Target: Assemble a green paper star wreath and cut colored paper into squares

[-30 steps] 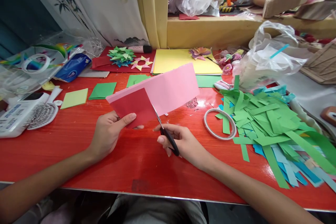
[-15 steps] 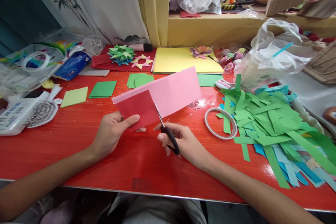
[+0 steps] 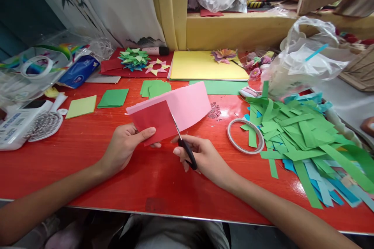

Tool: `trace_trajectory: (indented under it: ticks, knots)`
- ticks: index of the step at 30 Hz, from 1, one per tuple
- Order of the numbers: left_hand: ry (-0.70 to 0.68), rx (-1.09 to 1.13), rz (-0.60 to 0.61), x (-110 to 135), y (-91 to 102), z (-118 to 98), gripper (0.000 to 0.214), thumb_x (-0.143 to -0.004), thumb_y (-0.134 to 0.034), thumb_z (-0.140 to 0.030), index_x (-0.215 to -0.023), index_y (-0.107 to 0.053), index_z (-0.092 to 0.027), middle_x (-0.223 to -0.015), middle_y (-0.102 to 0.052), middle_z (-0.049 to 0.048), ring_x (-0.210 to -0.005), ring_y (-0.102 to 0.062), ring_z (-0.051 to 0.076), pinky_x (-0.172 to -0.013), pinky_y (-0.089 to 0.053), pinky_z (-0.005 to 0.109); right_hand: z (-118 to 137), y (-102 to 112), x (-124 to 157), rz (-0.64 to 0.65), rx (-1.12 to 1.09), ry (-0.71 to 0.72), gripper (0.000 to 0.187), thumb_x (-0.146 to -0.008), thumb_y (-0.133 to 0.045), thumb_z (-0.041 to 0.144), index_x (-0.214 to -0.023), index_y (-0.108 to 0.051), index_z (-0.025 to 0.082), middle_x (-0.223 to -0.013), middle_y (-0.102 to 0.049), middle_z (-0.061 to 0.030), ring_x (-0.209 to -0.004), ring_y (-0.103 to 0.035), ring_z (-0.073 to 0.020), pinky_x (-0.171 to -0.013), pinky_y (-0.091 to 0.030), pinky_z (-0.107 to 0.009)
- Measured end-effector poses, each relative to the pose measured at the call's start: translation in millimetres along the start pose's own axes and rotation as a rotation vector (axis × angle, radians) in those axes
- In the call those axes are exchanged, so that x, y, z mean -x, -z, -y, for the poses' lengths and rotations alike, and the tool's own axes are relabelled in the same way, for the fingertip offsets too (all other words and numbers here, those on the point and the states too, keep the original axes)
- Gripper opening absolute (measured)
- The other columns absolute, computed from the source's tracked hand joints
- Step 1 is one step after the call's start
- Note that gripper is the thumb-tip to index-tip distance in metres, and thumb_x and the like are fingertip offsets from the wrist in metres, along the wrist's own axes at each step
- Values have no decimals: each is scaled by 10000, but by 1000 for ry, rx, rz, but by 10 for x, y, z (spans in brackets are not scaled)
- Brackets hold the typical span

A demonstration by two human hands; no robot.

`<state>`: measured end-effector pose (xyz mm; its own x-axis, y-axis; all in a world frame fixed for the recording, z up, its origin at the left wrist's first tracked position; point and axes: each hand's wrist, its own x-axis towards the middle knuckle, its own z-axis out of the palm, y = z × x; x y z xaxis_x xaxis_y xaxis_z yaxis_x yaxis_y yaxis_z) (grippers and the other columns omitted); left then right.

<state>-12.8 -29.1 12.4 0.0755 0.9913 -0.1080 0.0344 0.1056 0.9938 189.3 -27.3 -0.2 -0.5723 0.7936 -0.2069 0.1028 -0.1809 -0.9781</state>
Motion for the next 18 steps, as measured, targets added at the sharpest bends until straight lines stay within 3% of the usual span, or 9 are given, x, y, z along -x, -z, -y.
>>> trace_trajectory:
  ticks: [3,9,15,18]
  knots:
    - [2,-5,-4,3,-3,1,225,-782,-601,-319,-705,-671,-120,-653,-699,35,-651,-633,151,-680,-482,244,2,-1,-7,-10,-26,-22,310,-831,-523,451,-904,-517,150,-527,-494,40,-383,-360,-40,-345,-254,-152]
    - [31,-36,20,8,-15,-5,243,-787,-583,-323,-693,-672,-118,-661,-701,49,-658,-640,165,-683,-484,258,44,-22,-14,-12,-27,-15,357,-814,-523,496,-733,-483,150,-516,-510,26,-362,-350,-36,-349,-239,-171]
    - [24,-23,31,17,-22,-1,247,-797,-576,-318,-681,-672,-122,-661,-702,42,-660,-638,155,-691,-481,245,28,-30,-10,-34,-45,-13,315,-811,-548,465,-798,-505,153,-485,-498,46,-358,-337,-40,-347,-227,-170]
    - [43,-17,41,22,-32,-8,259,-796,-579,-321,-661,-673,-120,-656,-700,42,-658,-639,151,-680,-483,236,12,-24,-23,-27,-65,-1,351,-815,-535,478,-700,-482,150,-504,-514,32,-355,-347,-30,-349,-228,-168]
